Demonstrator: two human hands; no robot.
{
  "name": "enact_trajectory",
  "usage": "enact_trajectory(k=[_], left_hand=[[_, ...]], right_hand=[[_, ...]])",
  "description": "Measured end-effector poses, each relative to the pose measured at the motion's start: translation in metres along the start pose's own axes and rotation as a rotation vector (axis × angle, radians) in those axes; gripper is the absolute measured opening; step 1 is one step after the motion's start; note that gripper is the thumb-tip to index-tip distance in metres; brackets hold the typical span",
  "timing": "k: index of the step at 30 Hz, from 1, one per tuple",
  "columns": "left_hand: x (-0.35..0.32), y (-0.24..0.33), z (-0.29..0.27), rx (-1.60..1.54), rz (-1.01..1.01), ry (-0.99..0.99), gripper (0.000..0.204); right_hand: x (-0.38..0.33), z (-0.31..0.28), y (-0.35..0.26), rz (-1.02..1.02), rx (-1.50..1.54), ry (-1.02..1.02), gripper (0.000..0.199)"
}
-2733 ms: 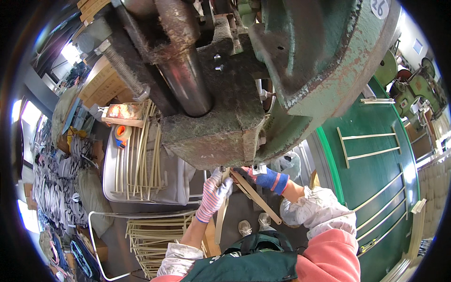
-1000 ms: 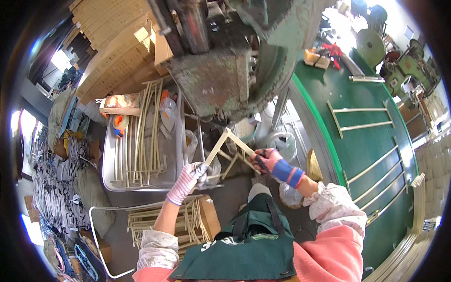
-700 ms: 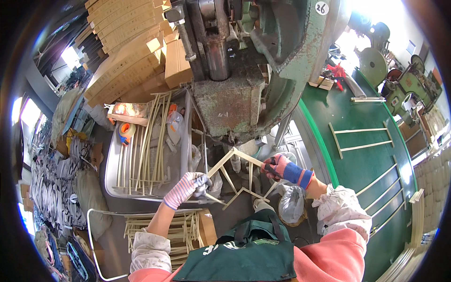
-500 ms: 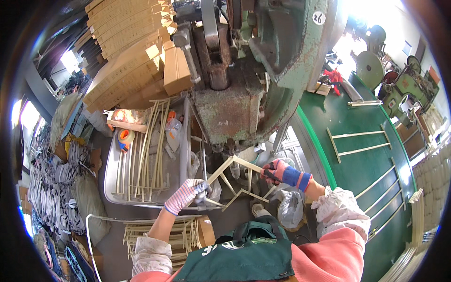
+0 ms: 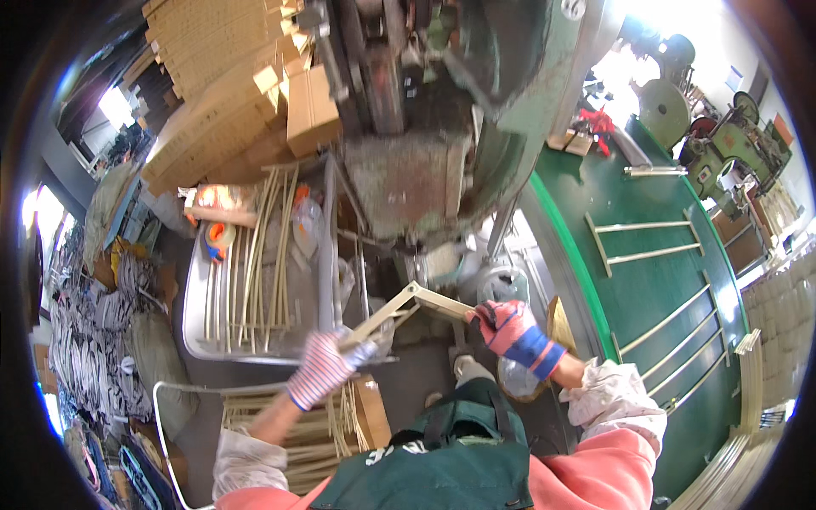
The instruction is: The person repeatedly picks up thin wooden sticks, aligns them under a press machine, and secures them into rectangular frames. The person then places the completed frames into a nearby bin. The process is repeated continuously throughout the clip.
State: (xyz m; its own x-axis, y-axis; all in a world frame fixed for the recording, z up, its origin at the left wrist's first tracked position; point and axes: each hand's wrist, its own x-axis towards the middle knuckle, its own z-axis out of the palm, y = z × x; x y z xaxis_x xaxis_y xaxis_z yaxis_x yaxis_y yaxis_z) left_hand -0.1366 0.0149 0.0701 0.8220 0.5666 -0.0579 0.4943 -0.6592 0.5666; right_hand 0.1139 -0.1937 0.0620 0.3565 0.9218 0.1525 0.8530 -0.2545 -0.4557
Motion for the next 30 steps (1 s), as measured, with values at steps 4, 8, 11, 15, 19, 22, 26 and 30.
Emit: enact_trajectory(k=[4,8,11,15,19,22,26,30], left_hand=[[-0.023,-0.026,-0.035,0.140,0.419,-0.206,0.041],[-0.046,-0.003,-0.057,0.211,0.364,-0.186,0.042],[-0.069,0.013,-0.082,0.275,0.703,0.252,0.040],[-0.149,-0.042,-0.061,-0.305,0.043,1.567,0.039],[-0.181,-0.114,0.115,-0.427,-1.061,1.161,0.065],[-0.166,-0.096,0.239,-1.636,-0.991,0.772,0.065],[-0.151,-0.006,0.234,-2.044,0.116,0.708,0.053],[-0.179,0.075,0.151,-1.585,0.057,1.026,0.050]], right_hand=[[-0.015,-0.034,0.008,-0.290,0.061,-0.355,0.013],[-0.019,-0.055,-0.011,-0.314,0.033,-0.243,0.029],[-0.039,-0.073,-0.029,-0.229,0.161,-0.117,0.024],[-0.080,-0.137,-0.007,0.029,0.625,0.143,0.015],[-0.117,-0.261,0.063,0.099,0.644,0.348,0.028],[-0.143,-0.341,0.120,-0.040,0.565,0.256,0.031],[-0.157,-0.353,0.215,0.336,0.237,0.388,0.029],[-0.171,-0.337,0.298,0.465,0.136,0.451,0.027]])
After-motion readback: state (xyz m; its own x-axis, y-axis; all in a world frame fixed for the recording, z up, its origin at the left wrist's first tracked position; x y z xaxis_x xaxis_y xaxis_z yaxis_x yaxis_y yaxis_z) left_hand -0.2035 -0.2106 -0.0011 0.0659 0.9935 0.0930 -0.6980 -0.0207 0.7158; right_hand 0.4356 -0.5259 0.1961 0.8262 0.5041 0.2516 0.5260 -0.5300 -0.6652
